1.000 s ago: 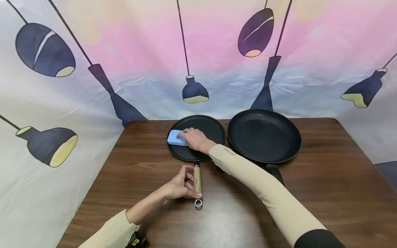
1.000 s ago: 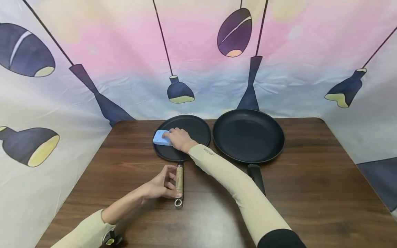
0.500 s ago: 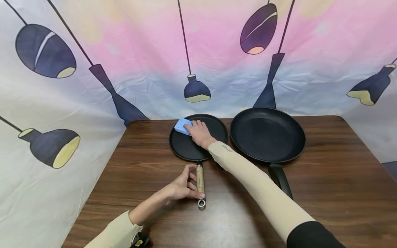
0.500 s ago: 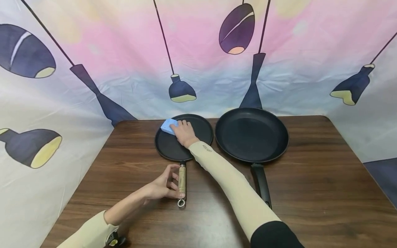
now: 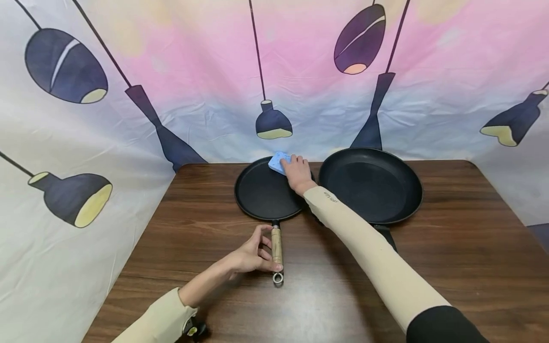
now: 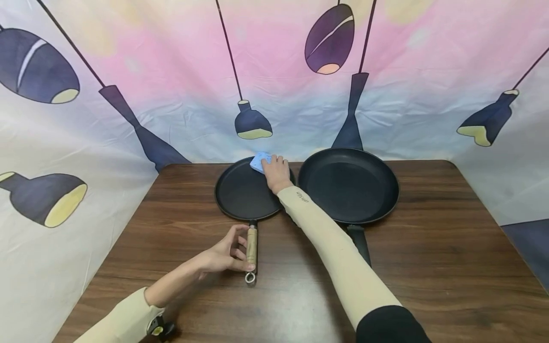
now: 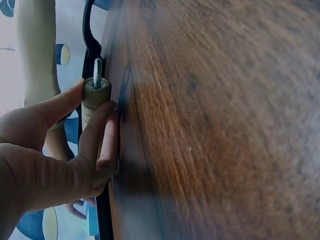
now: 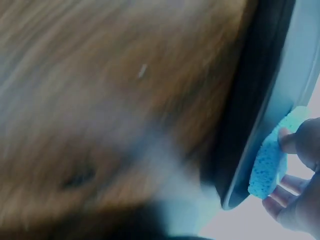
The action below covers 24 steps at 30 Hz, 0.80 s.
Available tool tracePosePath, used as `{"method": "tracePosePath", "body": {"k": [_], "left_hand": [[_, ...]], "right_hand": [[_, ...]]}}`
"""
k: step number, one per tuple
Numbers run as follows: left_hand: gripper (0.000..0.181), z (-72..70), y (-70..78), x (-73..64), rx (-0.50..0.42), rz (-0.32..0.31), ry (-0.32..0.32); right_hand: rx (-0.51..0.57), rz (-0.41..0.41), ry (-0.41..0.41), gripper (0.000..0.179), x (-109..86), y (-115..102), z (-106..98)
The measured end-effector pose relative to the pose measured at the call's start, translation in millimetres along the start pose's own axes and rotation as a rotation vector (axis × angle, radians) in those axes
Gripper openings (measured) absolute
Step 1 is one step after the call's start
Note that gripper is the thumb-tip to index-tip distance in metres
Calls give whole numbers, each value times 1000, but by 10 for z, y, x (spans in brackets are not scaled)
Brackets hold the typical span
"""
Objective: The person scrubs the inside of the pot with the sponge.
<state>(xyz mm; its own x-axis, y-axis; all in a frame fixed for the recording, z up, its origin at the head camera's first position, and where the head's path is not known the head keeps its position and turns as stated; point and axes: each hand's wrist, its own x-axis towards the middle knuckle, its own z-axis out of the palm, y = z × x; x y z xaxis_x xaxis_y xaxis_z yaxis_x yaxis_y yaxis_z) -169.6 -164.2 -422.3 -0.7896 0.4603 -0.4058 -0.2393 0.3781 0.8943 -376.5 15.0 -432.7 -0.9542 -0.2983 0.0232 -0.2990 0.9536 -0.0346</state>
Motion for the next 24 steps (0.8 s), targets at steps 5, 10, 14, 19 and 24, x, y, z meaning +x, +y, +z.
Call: {"method": "tracePosePath", "body": {"k": [5, 10, 14, 19, 24], "left_hand": [[98, 0, 3, 11, -3, -9, 0], [98, -2, 7, 29, -1, -9, -2], [98, -9, 18, 35, 17, -15, -6], [98, -14, 18, 26, 8, -24, -5], [98, -5, 0, 10, -6, -28, -2]], "right_hand": [[-62, 15, -45, 43, -60, 129, -117], [-92, -3, -128, 42, -106, 230, -263], [-63, -40, -199, 49, -172, 287, -389], [-28, -108, -282, 60, -287, 307, -487], [9, -186, -302, 61, -423, 261, -520]]}}
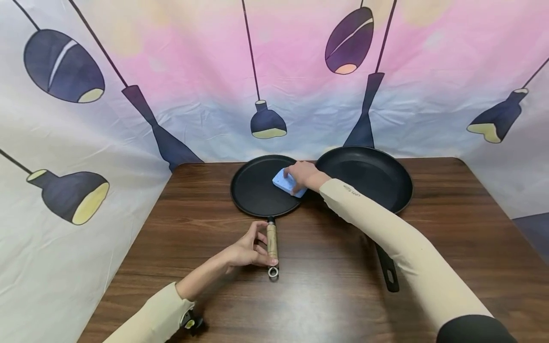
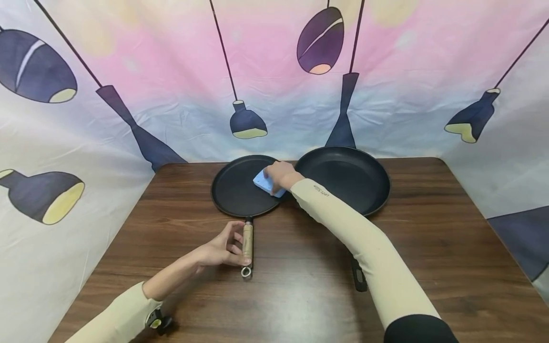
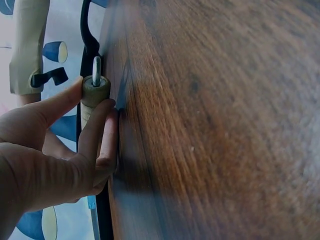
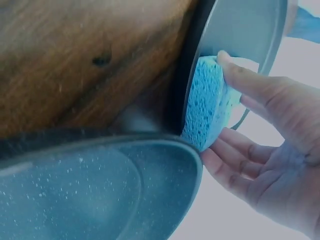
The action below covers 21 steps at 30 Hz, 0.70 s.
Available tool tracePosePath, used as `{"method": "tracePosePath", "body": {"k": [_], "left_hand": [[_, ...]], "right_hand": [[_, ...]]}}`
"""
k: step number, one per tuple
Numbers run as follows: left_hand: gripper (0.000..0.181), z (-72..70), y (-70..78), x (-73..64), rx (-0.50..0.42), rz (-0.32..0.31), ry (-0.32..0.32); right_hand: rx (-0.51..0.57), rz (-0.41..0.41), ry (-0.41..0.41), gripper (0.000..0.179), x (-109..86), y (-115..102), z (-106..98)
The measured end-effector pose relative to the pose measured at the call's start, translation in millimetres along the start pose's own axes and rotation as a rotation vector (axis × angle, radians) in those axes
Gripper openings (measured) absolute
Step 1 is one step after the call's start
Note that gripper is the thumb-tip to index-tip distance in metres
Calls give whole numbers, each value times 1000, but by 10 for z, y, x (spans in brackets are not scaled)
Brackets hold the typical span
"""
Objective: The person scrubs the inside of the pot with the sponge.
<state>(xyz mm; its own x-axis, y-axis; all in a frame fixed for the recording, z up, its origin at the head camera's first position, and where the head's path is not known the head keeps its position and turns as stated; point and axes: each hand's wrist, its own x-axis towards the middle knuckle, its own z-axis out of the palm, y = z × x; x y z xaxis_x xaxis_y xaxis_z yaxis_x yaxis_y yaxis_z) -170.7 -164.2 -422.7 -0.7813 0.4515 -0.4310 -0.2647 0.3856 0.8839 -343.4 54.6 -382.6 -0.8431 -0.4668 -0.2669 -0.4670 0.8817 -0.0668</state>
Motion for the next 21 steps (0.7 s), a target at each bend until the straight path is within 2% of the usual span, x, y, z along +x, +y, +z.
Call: {"method": "tracePosePath", "body": {"k": [7, 13, 18, 21], "left_hand": [[98, -12, -15, 10, -15, -5, 1], [96, -7, 4, 23, -12, -18, -12], [96, -13, 16, 19, -4, -19, -21], [97, -26, 19, 19, 21, -15, -21]], "right_hand": [[74, -115, 33, 61, -75, -126, 129], [20, -165, 75, 58, -130, -287, 231], [4, -297, 90, 54, -134, -499, 277], [-23, -341, 100, 54, -123, -600, 290]]}}
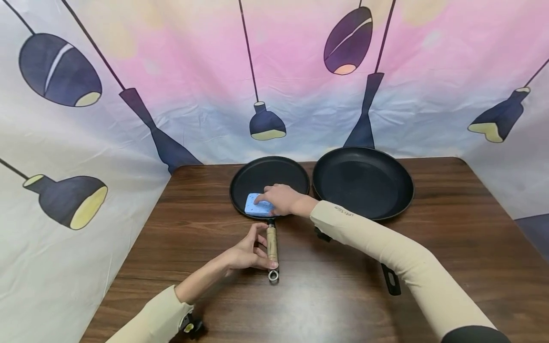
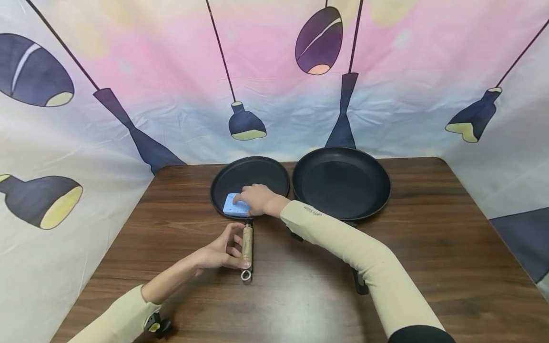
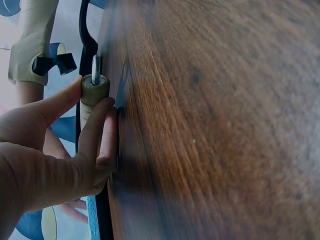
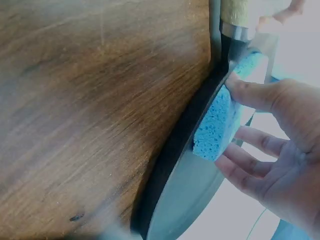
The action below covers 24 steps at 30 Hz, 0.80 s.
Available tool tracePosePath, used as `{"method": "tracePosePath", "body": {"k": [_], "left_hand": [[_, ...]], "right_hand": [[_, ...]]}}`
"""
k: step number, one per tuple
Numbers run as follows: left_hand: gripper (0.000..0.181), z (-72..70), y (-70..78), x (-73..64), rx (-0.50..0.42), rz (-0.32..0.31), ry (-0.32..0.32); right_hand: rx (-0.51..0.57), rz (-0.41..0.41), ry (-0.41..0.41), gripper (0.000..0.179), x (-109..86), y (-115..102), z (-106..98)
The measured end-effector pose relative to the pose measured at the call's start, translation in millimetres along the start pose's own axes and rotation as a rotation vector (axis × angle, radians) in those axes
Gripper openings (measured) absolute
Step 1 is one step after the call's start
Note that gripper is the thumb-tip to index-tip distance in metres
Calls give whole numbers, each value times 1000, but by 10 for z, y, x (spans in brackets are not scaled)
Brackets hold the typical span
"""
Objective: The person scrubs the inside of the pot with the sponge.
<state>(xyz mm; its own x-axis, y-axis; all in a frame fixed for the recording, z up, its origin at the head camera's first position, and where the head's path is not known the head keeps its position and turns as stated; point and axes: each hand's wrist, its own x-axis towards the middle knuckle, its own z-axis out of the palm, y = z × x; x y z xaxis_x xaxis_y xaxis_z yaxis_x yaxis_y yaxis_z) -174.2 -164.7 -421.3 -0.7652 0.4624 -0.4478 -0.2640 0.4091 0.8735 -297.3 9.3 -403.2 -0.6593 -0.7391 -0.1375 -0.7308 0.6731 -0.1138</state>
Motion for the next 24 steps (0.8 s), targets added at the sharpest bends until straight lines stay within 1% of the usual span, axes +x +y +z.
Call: {"method": "tracePosePath", "body": {"k": [3, 6, 11, 14, 17, 21, 24], "left_hand": [[98, -6, 4, 16, 1, -5, -3], [97, -17, 9, 20, -1, -13, -6], [98, -32, -6, -32, 7, -14, -4], [97, -28, -26, -70, 11, 1, 2], [98, -4, -39, -75, -8, 15, -10], [97, 18, -42, -40, -27, 16, -19], [94, 7, -33, 8, -27, 14, -15]], "right_hand": [[-51, -3, 28, 53, 44, -33, 35], [-98, 2, 55, 54, 142, -49, 72], [-137, 28, 82, 54, 444, -82, 119], [-117, 94, 86, 57, 640, -69, 149], [-82, 203, 69, 61, 772, -5, 176], [-59, 306, 56, 60, 853, 120, 157], [-60, 350, 62, 57, 860, 236, 121]]}}
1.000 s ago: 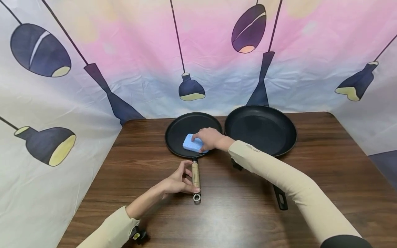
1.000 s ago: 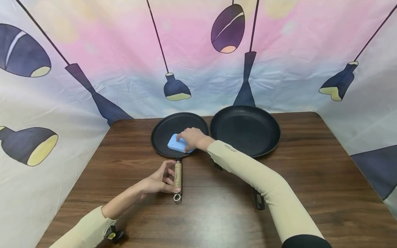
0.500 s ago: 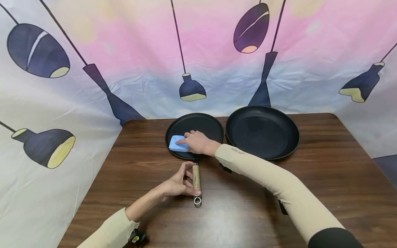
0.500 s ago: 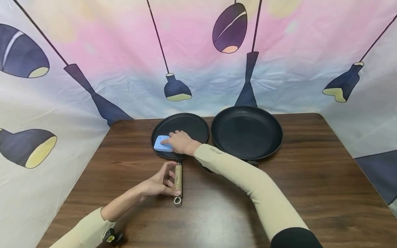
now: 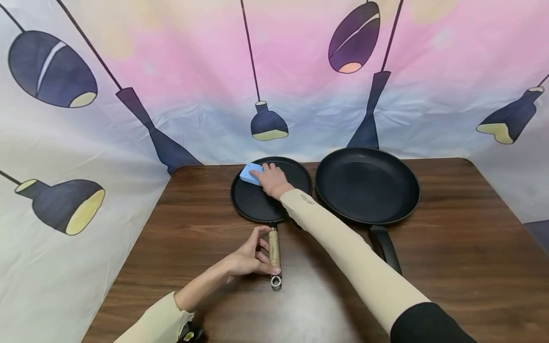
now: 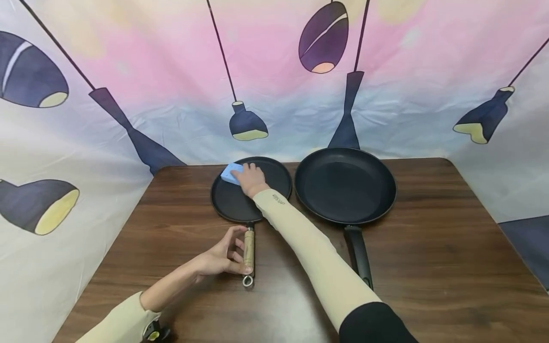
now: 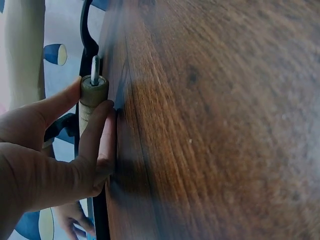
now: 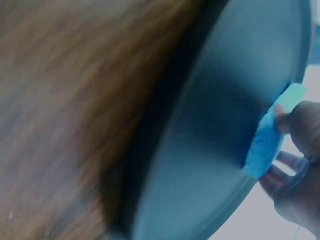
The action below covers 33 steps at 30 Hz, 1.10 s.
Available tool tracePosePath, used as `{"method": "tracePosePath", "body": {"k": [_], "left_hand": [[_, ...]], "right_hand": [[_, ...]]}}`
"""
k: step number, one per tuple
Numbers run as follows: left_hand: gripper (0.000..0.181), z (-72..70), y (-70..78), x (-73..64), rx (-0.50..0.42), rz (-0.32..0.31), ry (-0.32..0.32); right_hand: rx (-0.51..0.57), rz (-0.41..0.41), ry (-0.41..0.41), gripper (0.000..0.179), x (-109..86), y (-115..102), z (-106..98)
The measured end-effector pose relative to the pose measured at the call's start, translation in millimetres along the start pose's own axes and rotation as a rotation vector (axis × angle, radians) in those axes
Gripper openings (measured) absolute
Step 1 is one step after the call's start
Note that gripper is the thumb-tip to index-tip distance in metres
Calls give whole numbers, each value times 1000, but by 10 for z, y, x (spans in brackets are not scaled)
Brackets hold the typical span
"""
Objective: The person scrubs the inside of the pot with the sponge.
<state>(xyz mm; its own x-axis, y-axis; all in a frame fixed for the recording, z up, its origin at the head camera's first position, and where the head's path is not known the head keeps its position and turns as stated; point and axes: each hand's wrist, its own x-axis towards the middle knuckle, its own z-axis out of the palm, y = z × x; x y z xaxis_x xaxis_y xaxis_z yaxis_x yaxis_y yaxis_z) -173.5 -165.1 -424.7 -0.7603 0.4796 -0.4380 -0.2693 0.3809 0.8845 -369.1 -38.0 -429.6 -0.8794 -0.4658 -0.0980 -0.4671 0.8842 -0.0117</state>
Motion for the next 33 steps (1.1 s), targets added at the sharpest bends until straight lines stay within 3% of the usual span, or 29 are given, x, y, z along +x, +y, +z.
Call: {"method": "tracePosePath", "body": {"k": [4, 8, 13, 18, 26, 33], "left_hand": [[94, -12, 7, 9, 3, 2, 5], [94, 12, 17, 38, 8, 10, 3], [94, 17, 6, 4, 1, 4, 10], [95, 6, 7, -6, -18, 10, -1], [95, -17, 14, -5, -25, -1, -1], [97, -10, 35, 11, -41, -18, -12]], "right_hand": [[39, 57, 7, 53, -4, 136, -47], [122, 164, 12, 50, -67, 371, -74], [198, 226, -42, 53, -135, 608, -124], [199, 159, -111, 60, -260, 757, -227], [186, -5, -181, 63, -581, 778, -315], [231, -138, -176, 60, -749, 777, -245]]}}
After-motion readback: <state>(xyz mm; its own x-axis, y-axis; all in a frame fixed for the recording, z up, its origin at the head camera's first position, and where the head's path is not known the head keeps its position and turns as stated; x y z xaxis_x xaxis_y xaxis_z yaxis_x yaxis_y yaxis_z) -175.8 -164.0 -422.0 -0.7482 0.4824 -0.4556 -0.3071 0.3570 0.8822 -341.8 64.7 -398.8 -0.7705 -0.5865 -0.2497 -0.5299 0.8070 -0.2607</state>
